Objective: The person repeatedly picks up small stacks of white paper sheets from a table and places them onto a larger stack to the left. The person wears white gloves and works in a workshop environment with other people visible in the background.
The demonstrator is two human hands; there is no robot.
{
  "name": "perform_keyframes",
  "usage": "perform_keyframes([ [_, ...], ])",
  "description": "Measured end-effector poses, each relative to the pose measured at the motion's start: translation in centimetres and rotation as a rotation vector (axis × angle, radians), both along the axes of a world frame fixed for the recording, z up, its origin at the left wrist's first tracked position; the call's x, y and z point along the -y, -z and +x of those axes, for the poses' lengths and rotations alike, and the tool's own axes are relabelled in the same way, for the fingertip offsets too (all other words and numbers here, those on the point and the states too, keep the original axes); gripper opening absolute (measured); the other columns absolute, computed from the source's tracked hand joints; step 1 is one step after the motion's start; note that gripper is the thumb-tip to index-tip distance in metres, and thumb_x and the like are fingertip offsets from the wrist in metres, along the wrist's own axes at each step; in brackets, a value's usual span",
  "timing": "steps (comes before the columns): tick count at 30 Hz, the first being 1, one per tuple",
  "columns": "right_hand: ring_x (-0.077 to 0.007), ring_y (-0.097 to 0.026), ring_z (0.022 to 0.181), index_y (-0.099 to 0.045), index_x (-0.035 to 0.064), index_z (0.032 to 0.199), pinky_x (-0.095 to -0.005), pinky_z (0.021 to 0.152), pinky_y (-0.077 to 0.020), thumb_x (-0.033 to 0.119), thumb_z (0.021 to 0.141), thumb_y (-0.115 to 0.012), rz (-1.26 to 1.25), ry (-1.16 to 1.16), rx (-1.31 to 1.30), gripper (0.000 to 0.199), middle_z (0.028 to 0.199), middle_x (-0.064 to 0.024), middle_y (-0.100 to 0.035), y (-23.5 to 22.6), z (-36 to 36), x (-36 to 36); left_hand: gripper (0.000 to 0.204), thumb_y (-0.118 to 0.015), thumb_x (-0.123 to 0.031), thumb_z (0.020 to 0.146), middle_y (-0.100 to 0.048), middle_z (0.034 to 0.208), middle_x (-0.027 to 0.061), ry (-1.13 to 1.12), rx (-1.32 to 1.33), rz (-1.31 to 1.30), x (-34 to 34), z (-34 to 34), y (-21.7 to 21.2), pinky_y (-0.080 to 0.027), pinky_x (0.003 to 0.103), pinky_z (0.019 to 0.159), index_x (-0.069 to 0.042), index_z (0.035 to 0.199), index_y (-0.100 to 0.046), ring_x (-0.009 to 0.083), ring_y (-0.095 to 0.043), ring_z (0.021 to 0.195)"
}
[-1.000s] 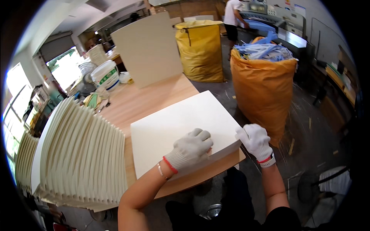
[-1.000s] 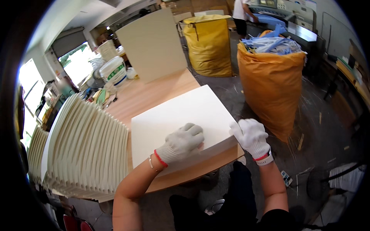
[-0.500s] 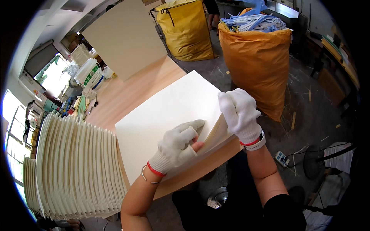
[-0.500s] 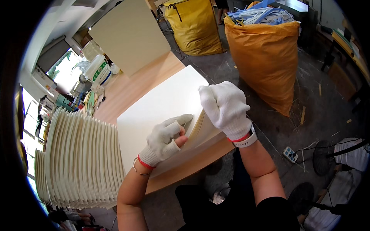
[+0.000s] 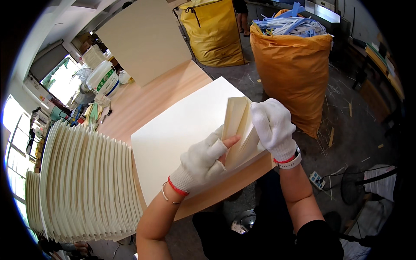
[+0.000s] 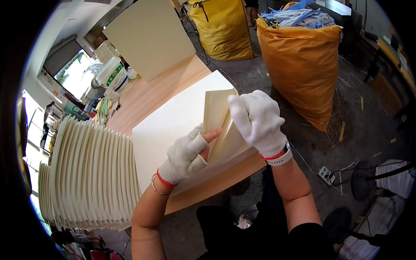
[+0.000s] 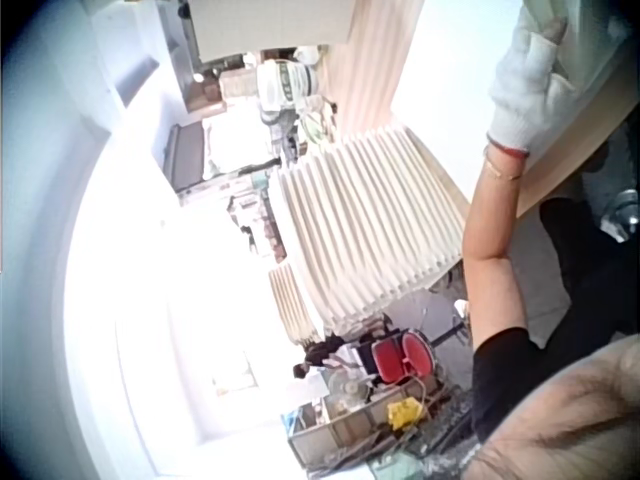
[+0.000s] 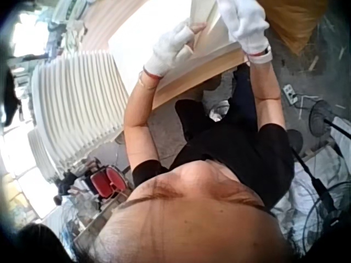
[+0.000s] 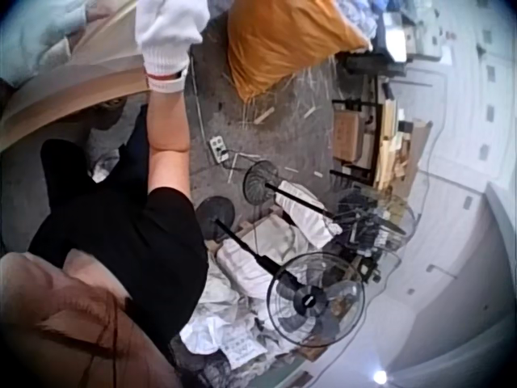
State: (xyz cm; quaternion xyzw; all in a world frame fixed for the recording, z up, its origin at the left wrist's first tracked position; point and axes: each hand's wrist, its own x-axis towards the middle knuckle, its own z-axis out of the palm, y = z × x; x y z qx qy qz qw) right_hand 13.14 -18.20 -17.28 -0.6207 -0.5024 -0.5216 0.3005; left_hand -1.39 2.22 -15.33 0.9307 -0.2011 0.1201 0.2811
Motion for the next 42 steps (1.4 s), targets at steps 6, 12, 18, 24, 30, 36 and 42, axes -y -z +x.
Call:
perform_keyframes([
  [6, -0.0281, -0.059, 0.065, -0.062, -0.0040, 0.120, -0.0383, 0.054, -0.0476, 0.005, 0.086, -0.070, -0.075, 0.016, -0.110, 0.036, 0.080, -0.0109, -0.060, 0.4, 0.0, 0.1, 0.052, -0.084, -0.010, 0.086, -0.066, 0.132, 0.0177, -0.100, -0.061, -0.103, 0.1, -0.2, 0.9, -0.054, 0.034, 0.092, -0.007, 0.134, -0.064, 0.0311, -0.071, 0.106],
  [12, -0.0282, -0.060, 0.065, -0.062, -0.0047, 0.121, -0.0386, 0.055, -0.0489, 0.006, 0.087, -0.071, -0.156, -0.132, -0.080, 0.036, 0.080, -0.0108, -0.060, -0.8, 0.0, 0.8, 0.054, -0.084, -0.009, 0.085, -0.064, 0.138, 0.0198, -0.069, 0.032, -0.028, 0.5, -0.5, 0.3, -0.055, 0.036, 0.093, -0.010, 0.136, -0.064, 0.0363, -0.071, 0.107],
  [18, -0.0283, -0.059, 0.065, -0.061, -0.0064, 0.120, -0.0383, 0.055, -0.0487, 0.004, 0.085, -0.071, -0.054, 0.032, -0.025, 0.038, 0.079, -0.0117, -0.060, -0.3, -0.2, 0.0, 0.048, -0.084, -0.010, 0.085, -0.059, 0.145, 0.0209, -0.075, -0.074, -0.021, 0.7, -0.2, -0.4, -0.055, 0.038, 0.094, -0.009, 0.129, -0.064, 0.0406, -0.070, 0.109],
  [24, -0.0288, -0.059, 0.065, -0.061, -0.0054, 0.120, -0.0387, 0.055, -0.0477, 0.004, 0.085, -0.071, -0.035, 0.039, -0.023, 0.038, 0.079, -0.0117, -0.060, -0.3, -0.4, 0.1, 0.043, -0.084, -0.011, 0.085, -0.058, 0.146, 0.0207, -0.037, -0.023, -0.156, 0.3, 0.1, 0.3, -0.055, 0.038, 0.094, -0.009, 0.123, -0.064, 0.0405, -0.070, 0.110],
  [30, -0.0278, -0.057, 0.063, -0.061, -0.0059, 0.122, -0.0386, 0.054, -0.0459, 0.002, 0.086, -0.069, -0.046, -0.086, -0.019, 0.038, 0.077, -0.0111, -0.057, -0.5, 0.0, 0.0, 0.037, -0.080, -0.008, 0.088, -0.060, 0.141, 0.0208, -0.065, -0.005, -0.002, 0.9, -0.4, -0.3, -0.054, 0.037, 0.094, -0.008, 0.121, -0.065, 0.0385, -0.069, 0.112],
  [36, -0.0279, -0.058, 0.062, -0.061, -0.0055, 0.121, -0.0384, 0.053, -0.0462, 0.000, 0.083, -0.070, -0.041, 0.006, -0.049, 0.040, 0.076, -0.0111, -0.058, 0.0, -0.2, 0.0, 0.035, -0.081, -0.008, 0.088, -0.059, 0.142, 0.0208, -0.048, -0.032, -0.133, 0.9, -0.1, 0.0, -0.053, 0.036, 0.098, -0.008, 0.119, -0.065, 0.0382, -0.068, 0.114],
  [42, -0.0281, -0.058, 0.064, -0.062, -0.0063, 0.118, -0.0388, 0.055, -0.0476, -0.001, 0.084, -0.070, 0.029, -0.026, 0.006, 0.036, 0.077, -0.0110, -0.058, -0.1, -0.2, -0.1, 0.044, -0.080, -0.003, 0.086, -0.059, 0.146, 0.0205, -0.049, -0.055, -0.141, 0.9, -0.1, -0.4, -0.053, 0.035, 0.100, -0.011, 0.127, -0.066, 0.0373, -0.069, 0.116],
])
